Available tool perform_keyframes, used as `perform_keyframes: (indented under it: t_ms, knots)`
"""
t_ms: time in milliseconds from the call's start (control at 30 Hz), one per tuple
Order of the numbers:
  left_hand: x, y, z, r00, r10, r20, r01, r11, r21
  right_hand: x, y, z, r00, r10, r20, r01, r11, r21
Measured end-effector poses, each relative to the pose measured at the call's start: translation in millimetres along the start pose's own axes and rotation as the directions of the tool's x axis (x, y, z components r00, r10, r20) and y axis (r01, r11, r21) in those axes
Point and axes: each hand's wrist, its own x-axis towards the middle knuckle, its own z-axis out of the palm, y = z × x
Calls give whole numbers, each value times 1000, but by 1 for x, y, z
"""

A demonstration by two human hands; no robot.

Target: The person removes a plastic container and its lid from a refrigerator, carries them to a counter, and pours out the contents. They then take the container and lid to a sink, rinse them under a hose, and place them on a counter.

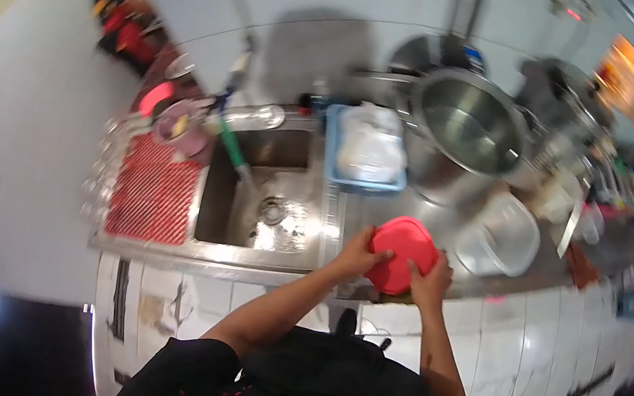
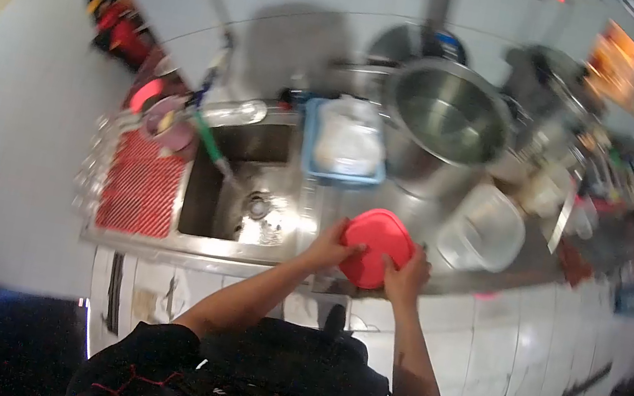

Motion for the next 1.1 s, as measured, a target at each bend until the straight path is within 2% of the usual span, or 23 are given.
perform_keyframes:
  t_ms: [100,133,167,233,267,367,433,500,533,567,633,667,700,733,767,800,833,900,933,967,1033,1067,1100]
  knots:
    - [-36,2,-68,997,8,-76,-24,977,-212,17,-73,8,931,-134,339,-53,869,491]
    - [-48,-12,-95,978,-138,-157,66,917,-394,20,-90,34,919,-165,358,-38,866,498]
    - [-59,-28,-122,939,-284,-196,127,813,-568,19,-107,70,846,-136,516,-232,777,586]
    - [-63,-90,-177,888,-386,-251,148,755,-639,13,-157,122,660,-158,735,-549,565,615]
    - [-57,-121,-200,827,-388,-407,114,825,-554,10,-186,143,574,-196,795,-661,463,591]
    - [-39,-135,-256,625,-323,-711,125,940,-318,20,-228,239,546,-245,801,-657,467,592]
    - [-18,-149,-288,650,-292,-702,99,948,-303,34,-257,278,580,-296,759,-732,220,645]
    - [5,-156,-300,727,-107,-678,331,920,210,39,-278,296,657,-202,726,-709,160,687]
    - [18,-163,-296,762,-67,-644,286,927,242,42,-286,303,715,-111,690,-683,100,723]
    - [32,-169,-287,771,-67,-633,272,934,232,42,-292,310,725,-99,681,-672,113,732]
    - [61,-192,-260,690,5,-724,391,840,377,28,-290,322,762,-131,634,-580,298,758]
    - [75,-202,-251,656,-21,-754,448,815,367,23,-296,309,719,-70,692,-495,646,581]
    - [77,-197,-256,672,-33,-739,441,821,364,12,-306,294,724,-46,688,-500,653,569]
    - [76,-179,-269,812,-377,-445,330,926,-181,-3,-318,281,756,-101,647,-409,699,586]
    - [73,-152,-283,894,-448,12,337,652,-679,-13,-323,276,779,-164,606,-311,738,599]
    - [62,-113,-296,844,-529,89,350,416,-839,-14,-295,299,703,-265,660,-154,849,506]
    - [68,-128,-297,841,-531,108,366,410,-835,-14,-297,300,709,-247,660,-164,853,496]
    - [76,-169,-295,886,-411,215,312,184,-932,-17,-303,300,674,-348,652,-185,775,605]
    - [72,-179,-295,886,-415,208,302,176,-937,-9,-309,295,582,-229,780,-201,889,411]
    - [67,-188,-292,883,-418,215,311,176,-934,-1,-307,307,585,-222,780,-209,888,409]
    - [56,-173,-289,919,-390,60,215,367,-905,14,-293,346,627,-249,738,88,964,251]
    - [50,-152,-290,923,-384,10,174,397,-901,25,-294,360,625,-101,774,-63,982,179]
    - [52,-156,-287,922,-387,13,179,396,-900,32,-300,364,623,-97,776,-68,982,177]
